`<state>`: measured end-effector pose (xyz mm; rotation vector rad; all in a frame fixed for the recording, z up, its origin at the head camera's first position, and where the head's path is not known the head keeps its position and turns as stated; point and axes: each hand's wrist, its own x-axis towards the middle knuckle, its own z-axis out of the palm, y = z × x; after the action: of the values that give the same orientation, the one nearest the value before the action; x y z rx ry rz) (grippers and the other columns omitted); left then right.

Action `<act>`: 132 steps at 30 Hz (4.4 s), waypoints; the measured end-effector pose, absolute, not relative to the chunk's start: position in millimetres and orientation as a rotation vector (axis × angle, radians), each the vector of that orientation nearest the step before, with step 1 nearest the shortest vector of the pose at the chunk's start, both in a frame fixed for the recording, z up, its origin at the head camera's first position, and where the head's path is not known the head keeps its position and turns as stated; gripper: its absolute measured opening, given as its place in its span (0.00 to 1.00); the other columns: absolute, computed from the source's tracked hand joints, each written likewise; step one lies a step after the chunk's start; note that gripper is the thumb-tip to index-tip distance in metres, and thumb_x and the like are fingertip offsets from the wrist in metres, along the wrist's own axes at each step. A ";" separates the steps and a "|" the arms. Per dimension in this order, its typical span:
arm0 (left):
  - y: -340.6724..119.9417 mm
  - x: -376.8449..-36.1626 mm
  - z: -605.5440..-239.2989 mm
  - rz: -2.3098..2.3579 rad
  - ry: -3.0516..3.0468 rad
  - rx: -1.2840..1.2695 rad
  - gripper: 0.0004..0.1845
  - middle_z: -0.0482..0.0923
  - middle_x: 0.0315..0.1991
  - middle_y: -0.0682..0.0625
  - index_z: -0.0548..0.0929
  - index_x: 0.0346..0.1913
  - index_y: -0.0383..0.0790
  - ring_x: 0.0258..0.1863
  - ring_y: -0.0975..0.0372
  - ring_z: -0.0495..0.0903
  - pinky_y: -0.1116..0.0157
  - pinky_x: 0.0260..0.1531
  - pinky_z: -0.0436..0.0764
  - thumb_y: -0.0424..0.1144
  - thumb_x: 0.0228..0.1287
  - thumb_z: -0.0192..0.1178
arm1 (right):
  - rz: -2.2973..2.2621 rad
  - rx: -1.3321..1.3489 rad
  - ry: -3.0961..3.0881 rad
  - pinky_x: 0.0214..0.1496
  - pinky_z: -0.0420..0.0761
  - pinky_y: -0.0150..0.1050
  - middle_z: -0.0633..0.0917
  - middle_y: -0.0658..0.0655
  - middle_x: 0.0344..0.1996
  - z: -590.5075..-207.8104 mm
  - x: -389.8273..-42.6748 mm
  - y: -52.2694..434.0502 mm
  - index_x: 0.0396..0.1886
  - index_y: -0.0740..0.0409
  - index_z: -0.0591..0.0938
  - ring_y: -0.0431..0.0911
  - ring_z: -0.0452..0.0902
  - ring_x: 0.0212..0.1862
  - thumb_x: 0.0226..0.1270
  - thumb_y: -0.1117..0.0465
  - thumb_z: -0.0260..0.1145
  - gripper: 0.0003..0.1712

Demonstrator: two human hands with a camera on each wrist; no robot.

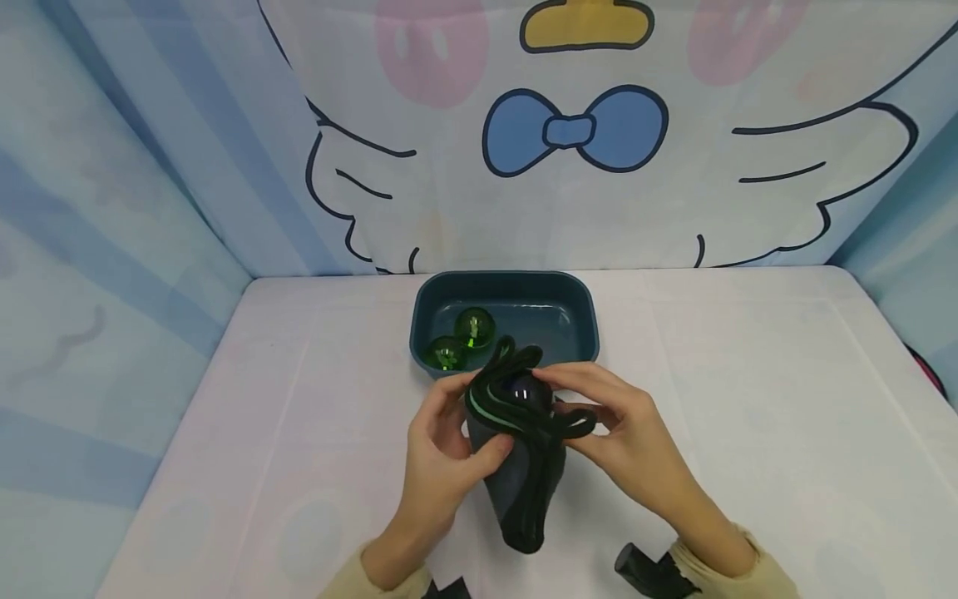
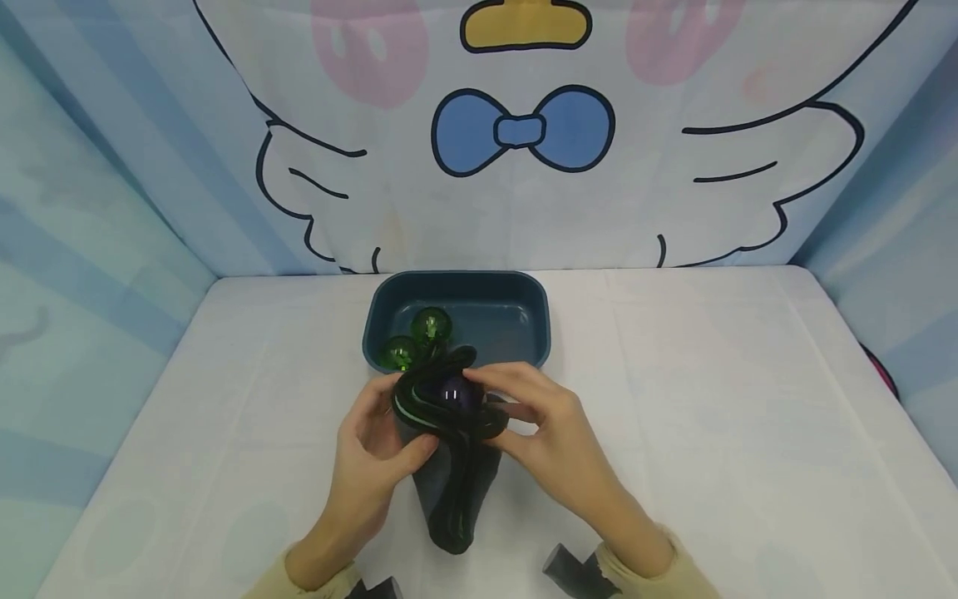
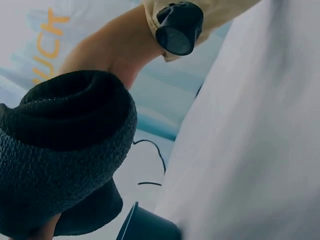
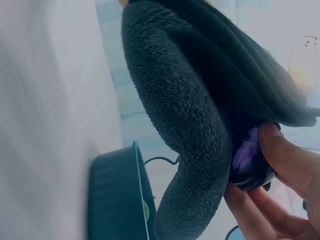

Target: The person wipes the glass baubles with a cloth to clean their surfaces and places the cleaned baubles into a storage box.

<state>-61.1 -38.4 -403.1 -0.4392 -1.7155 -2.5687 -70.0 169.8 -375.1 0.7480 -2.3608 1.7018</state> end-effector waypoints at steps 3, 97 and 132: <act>-41.9 -64.1 -402.8 -2.613 -1.719 -0.482 0.30 0.71 0.62 0.42 0.71 0.63 0.30 0.62 0.52 0.73 0.64 0.52 0.84 0.28 0.58 0.69 | 1.716 0.743 -2.337 0.50 0.86 0.35 0.82 0.58 0.56 -375.5 -71.4 170.4 0.61 0.60 0.80 0.39 0.79 0.56 0.48 0.82 0.73 0.37; -48.3 -65.8 -399.3 -2.818 -1.629 -0.522 0.31 0.69 0.65 0.45 0.78 0.58 0.45 0.65 0.51 0.70 0.55 0.52 0.84 0.25 0.51 0.73 | 1.506 0.902 -2.291 0.57 0.80 0.27 0.82 0.54 0.56 -367.5 -68.3 179.6 0.56 0.59 0.84 0.40 0.77 0.59 0.46 0.79 0.76 0.34; -45.0 -65.9 -399.7 -2.714 -1.762 -0.498 0.39 0.66 0.68 0.41 0.73 0.66 0.36 0.67 0.53 0.69 0.57 0.58 0.80 0.26 0.48 0.76 | 1.601 0.877 -2.271 0.54 0.84 0.33 0.83 0.55 0.55 -372.1 -69.5 173.5 0.59 0.61 0.82 0.39 0.79 0.59 0.53 0.77 0.72 0.30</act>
<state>-65.9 -45.0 -399.7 -0.4983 -1.7619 -2.7137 -69.5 173.5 -372.1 0.8765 -2.2710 1.6008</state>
